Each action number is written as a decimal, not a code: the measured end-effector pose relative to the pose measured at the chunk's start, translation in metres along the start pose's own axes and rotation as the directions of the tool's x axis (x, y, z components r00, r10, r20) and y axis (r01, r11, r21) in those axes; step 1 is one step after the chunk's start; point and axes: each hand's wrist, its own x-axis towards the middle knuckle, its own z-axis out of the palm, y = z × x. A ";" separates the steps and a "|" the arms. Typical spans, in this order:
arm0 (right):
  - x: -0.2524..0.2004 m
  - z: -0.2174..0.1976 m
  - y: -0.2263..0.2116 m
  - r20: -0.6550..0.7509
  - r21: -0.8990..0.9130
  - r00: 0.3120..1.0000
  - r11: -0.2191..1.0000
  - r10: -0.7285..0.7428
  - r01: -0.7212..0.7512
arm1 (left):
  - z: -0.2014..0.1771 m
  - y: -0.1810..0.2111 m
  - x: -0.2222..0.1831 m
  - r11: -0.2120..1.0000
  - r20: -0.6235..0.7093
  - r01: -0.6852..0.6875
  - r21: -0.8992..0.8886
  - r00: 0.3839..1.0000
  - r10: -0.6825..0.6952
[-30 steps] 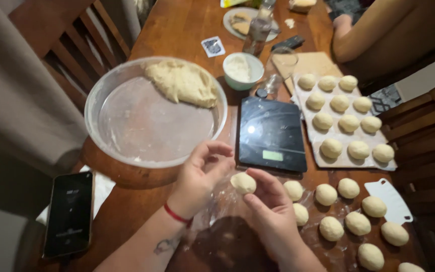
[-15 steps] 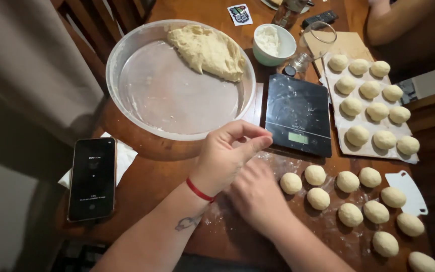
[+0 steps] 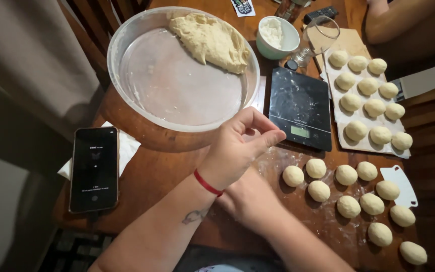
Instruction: Portioning and shaping bread dough into uniform balls using a digital scale for precision.
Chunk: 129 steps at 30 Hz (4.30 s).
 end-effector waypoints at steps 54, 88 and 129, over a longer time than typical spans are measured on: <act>-0.016 -0.028 0.011 -0.129 -0.208 0.992 0.978 -0.018 -0.009 | -0.002 -0.001 -0.001 0.993 0.092 -0.088 0.074 0.992 0.081; -0.212 -0.046 0.006 -0.477 -0.220 0.854 0.913 0.206 -0.343 | -0.041 -0.042 -0.075 0.286 0.078 -0.084 0.955 0.996 0.034; -0.217 -0.049 0.001 -0.514 -0.161 0.820 0.911 0.250 -0.379 | -0.040 -0.058 -0.094 0.124 0.326 -0.342 0.932 0.936 0.134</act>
